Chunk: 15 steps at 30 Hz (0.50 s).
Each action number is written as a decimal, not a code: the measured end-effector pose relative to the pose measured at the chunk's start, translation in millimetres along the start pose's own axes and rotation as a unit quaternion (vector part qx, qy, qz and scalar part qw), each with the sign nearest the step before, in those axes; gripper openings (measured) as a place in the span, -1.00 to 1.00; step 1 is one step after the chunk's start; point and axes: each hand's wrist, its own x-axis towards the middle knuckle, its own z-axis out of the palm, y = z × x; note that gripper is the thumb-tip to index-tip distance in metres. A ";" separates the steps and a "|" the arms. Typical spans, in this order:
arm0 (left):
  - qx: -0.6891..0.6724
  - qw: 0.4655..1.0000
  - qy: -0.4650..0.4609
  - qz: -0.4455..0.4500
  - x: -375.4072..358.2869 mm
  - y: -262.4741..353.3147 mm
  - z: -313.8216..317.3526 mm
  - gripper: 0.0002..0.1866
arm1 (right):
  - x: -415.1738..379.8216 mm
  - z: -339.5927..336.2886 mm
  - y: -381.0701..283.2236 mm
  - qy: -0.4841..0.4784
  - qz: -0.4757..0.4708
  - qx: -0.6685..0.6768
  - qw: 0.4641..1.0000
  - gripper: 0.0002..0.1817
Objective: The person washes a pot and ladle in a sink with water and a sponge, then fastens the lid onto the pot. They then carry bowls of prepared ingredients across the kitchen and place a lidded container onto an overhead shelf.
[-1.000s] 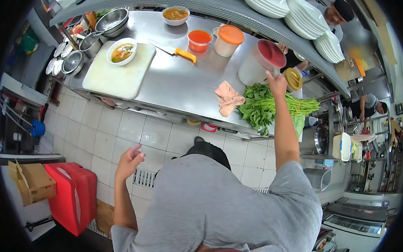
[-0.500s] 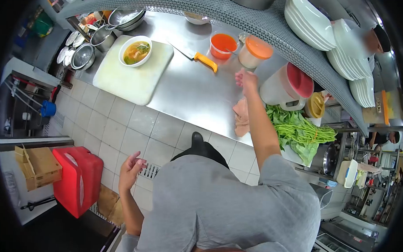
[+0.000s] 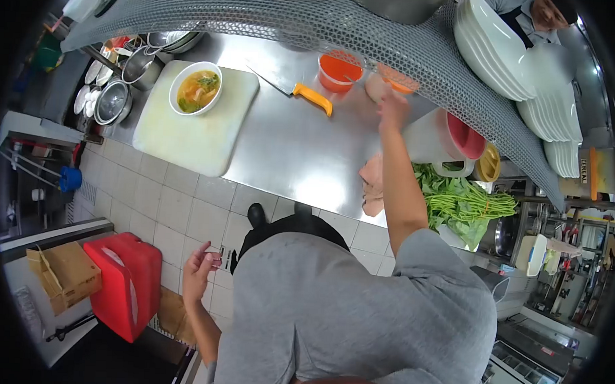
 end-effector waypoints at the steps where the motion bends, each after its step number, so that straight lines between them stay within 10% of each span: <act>1: 0.004 1.000 0.001 0.005 2.0 3.0 -4.0 -0.40 | -1.5 -13.3 -12.1 0.018 -0.003 0.002 1.000 -0.61; 15: 0.074 0.984 -0.156 0.039 81.8 61.2 -3.6 -0.42 | -16.6 -41.2 -8.7 0.026 0.063 0.248 0.966 -0.86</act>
